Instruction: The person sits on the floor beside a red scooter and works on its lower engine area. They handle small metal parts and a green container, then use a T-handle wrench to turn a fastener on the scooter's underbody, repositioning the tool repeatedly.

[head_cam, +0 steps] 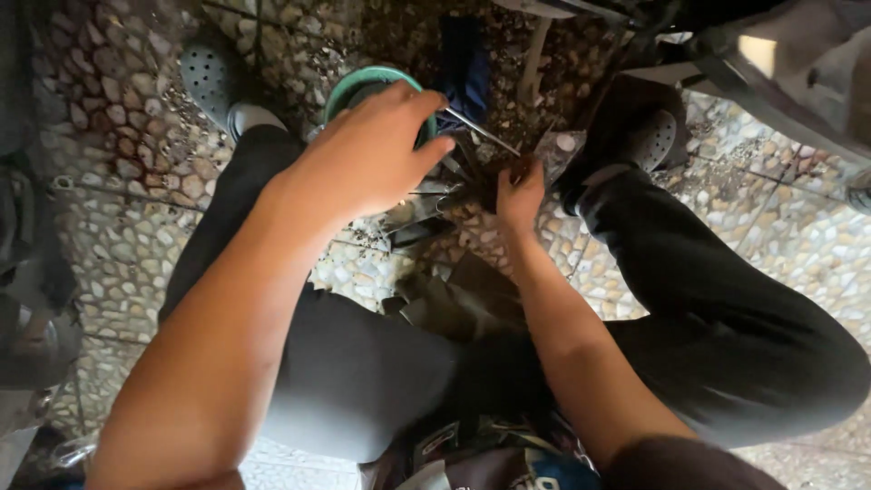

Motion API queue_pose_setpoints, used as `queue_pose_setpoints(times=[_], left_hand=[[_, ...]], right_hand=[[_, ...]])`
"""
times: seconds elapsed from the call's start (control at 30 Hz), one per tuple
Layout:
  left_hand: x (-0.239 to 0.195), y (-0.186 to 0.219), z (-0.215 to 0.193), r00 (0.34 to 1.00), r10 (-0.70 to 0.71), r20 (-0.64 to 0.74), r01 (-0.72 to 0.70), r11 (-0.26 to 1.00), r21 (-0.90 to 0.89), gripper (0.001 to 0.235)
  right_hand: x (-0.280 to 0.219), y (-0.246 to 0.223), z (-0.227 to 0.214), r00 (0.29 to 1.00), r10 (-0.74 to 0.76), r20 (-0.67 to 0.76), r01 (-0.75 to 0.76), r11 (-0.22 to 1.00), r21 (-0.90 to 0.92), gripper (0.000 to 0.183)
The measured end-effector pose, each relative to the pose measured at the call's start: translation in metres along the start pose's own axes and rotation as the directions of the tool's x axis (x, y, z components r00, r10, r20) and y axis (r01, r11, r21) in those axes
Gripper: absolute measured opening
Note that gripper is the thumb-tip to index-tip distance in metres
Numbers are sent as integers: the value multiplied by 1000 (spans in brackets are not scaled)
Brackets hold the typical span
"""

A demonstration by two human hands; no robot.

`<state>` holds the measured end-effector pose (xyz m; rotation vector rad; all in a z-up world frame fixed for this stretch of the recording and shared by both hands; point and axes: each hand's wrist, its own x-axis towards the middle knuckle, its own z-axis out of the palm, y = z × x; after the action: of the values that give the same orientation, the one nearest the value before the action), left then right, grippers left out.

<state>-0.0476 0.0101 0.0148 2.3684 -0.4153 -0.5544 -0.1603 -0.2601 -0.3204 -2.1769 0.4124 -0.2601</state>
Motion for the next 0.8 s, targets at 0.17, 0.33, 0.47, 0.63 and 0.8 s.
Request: queue_pose_setpoints(times=[0.17, 0.33, 0.47, 0.63, 0.8], left_hand=[[17, 9, 17, 999, -45, 26, 43, 997, 69, 41], [30, 29, 28, 998, 55, -40, -67, 902, -426, 40], [32, 43, 27, 950, 169, -262, -287, 802, -524, 41], [2, 66, 6, 950, 136, -281, -308, 553, -774, 22], [-22, 78, -12, 815, 173, -554, -497, 699, -513, 16]], right_hand=[[30, -110, -47, 993, -116, -16, 117, 989, 94, 21], [61, -245, -125, 894, -438, 94, 412, 887, 208, 21], [83, -309, -186, 772, -614, 161, 598, 789, 140, 25], [94, -337, -214, 708, -659, 256, 604, 752, 265, 23], [98, -347, -210, 695, -647, 313, 531, 756, 383, 25]])
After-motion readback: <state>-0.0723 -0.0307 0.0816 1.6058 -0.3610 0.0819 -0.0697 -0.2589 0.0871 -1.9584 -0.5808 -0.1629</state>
